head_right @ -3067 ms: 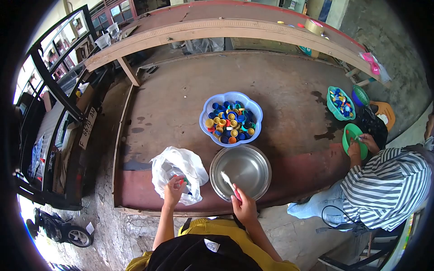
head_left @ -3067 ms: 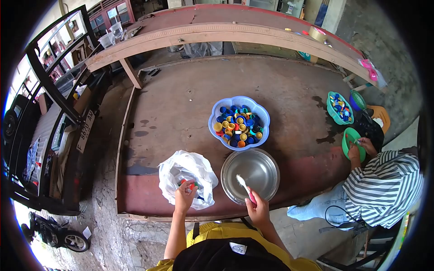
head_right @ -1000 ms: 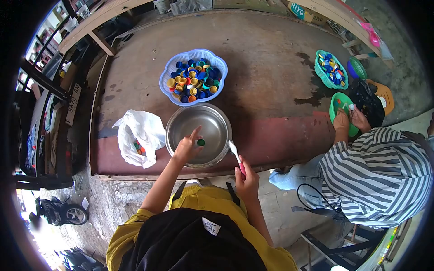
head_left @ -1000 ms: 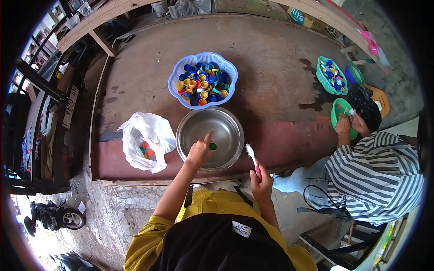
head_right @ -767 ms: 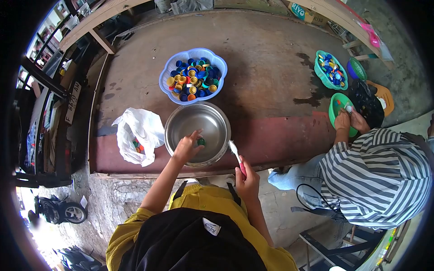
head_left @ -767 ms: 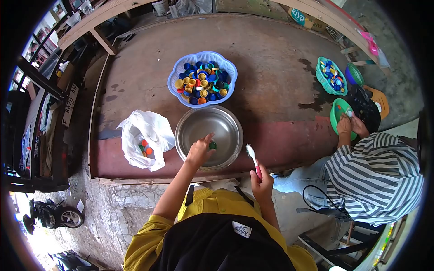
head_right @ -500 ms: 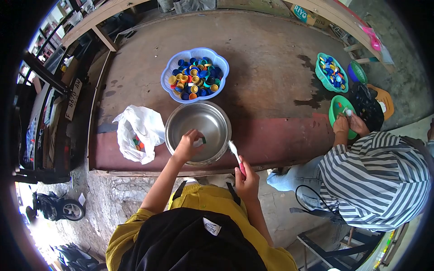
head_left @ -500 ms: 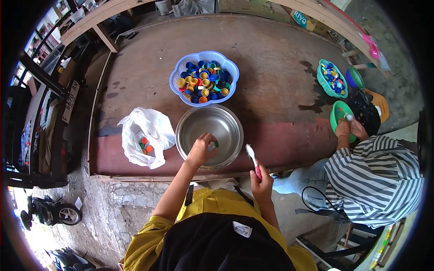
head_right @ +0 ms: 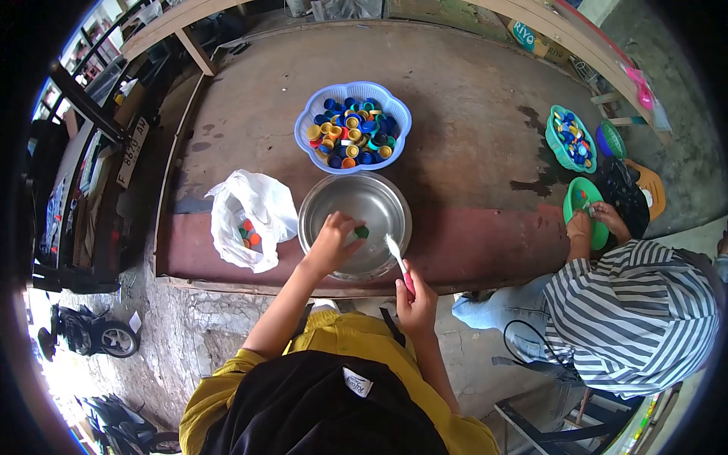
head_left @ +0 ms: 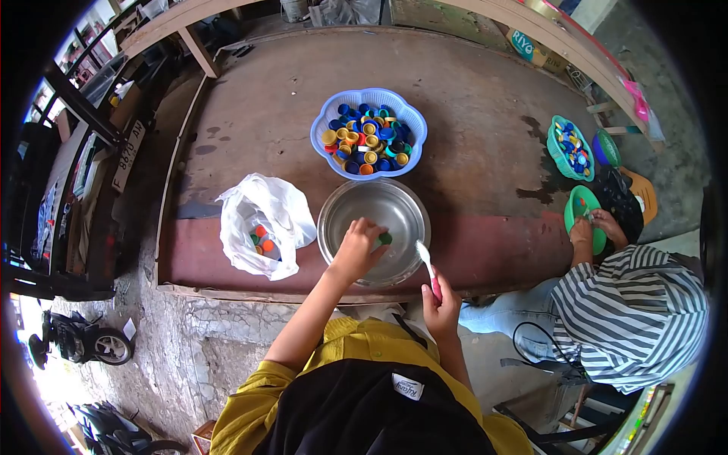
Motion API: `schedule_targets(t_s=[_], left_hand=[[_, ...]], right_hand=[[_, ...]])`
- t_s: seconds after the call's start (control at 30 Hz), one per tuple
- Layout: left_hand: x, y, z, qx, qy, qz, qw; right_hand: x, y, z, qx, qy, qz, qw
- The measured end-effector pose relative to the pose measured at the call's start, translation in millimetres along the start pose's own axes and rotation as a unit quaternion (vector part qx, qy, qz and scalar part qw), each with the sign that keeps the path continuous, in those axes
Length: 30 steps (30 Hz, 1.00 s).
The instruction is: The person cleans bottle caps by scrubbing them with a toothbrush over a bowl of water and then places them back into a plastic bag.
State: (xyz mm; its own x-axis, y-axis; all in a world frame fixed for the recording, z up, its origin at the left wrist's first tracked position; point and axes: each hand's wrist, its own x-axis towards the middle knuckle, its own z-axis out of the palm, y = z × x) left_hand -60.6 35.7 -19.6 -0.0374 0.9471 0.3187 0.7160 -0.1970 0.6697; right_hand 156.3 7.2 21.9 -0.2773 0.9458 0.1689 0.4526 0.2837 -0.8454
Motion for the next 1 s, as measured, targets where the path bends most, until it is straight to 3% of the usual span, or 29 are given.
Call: schedule_targets(t_s=[0.1,0.23,0.27,0.37,0.4,0.47,0.53,0.67,0.77,0.87,0.93,1.0], left_hand=[[-4,-7,1,0.056,-0.022,0.001,0.998],[12,17,-42,-0.027,0.011,0.048,0.998],[14,17,-51,-0.043,0.017,0.056,0.997],[10,-10,-47,0.022,-0.031,0.044,0.998],[9,-15,-49,0.098,-0.057,0.046,0.992],[12,-15,-48,0.034,-0.016,0.034,0.999],[18,-1,-58,-0.032,0.03,0.035,0.998],[17,-16,-44,0.02,-0.014,0.043,0.999],[15,-18,-48,0.019,-0.022,0.042,0.999],[21,-2,-60,-0.043,0.035,0.063,0.996],[22,0,-56,-0.07,0.061,0.064,0.994],[11,-32,-36,0.048,-0.079,0.06,0.994]], right_hand=[[-2,3,6,-0.01,0.022,-0.035,0.999],[-4,-10,8,-0.02,0.033,0.002,0.999],[-3,-9,12,-0.023,0.055,-0.028,0.998],[-7,-13,14,-0.029,0.049,0.004,0.998],[-12,-12,16,-0.033,0.056,-0.001,0.998],[-12,-9,20,-0.04,0.074,-0.02,0.996],[-15,-16,18,-0.049,0.065,0.038,0.996],[-20,-16,21,-0.045,0.063,0.057,0.995],[-23,-7,23,-0.061,0.093,-0.001,0.994],[-23,-21,17,-0.041,0.057,0.098,0.993],[-22,-17,18,-0.027,0.057,0.074,0.995],[-23,-17,19,-0.019,0.053,0.066,0.996]])
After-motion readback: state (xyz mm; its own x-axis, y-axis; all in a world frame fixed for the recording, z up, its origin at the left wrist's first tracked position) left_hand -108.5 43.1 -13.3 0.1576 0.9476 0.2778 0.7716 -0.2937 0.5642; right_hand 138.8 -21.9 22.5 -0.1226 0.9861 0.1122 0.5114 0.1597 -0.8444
